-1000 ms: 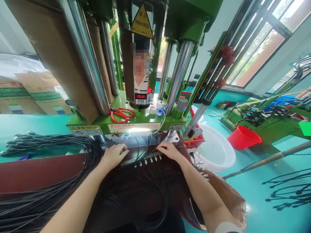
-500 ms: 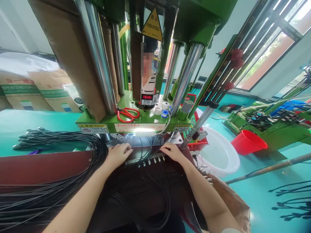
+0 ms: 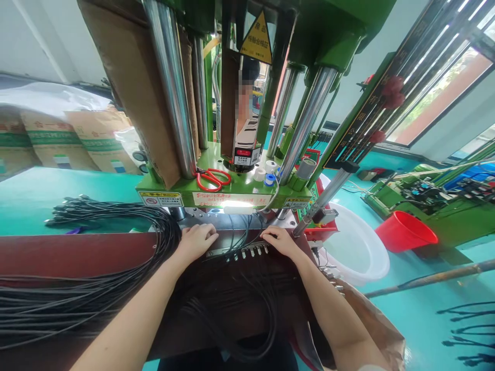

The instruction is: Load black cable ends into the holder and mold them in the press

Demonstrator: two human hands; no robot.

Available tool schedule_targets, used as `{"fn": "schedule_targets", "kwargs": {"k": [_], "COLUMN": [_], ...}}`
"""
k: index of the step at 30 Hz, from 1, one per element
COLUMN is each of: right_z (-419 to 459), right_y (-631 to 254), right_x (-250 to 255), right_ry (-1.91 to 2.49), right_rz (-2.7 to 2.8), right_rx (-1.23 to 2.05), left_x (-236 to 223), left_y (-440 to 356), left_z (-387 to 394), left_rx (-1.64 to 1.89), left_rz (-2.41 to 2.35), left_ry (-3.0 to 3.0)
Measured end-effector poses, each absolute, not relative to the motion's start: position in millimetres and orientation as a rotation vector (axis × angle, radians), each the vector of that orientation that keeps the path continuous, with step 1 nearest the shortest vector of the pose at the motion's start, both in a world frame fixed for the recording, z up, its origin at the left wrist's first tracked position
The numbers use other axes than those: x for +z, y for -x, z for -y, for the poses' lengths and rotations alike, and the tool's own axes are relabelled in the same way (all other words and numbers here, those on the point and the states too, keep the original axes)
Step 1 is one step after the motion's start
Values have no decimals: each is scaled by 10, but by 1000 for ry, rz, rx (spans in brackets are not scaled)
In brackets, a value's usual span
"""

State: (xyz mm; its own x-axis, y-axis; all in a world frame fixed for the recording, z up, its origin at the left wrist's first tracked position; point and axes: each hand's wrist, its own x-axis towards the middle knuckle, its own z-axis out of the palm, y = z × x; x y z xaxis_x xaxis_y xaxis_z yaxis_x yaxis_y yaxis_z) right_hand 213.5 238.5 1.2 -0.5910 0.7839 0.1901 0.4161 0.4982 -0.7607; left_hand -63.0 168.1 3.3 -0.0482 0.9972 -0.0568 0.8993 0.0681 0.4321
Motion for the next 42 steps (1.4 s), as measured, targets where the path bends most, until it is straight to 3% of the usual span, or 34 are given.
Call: {"fn": "schedule_targets", "kwargs": {"k": [42], "right_z": [-2384], "right_y": [-2149], "right_x": [105], "right_ry": [1069], "right_rz": [2154], "right_rx": [972], "left_x": [30], "left_y": [641], "left_z": [-1673], "left_rx": [428], "left_rz": [-1985], "left_ry": [-1968]}}
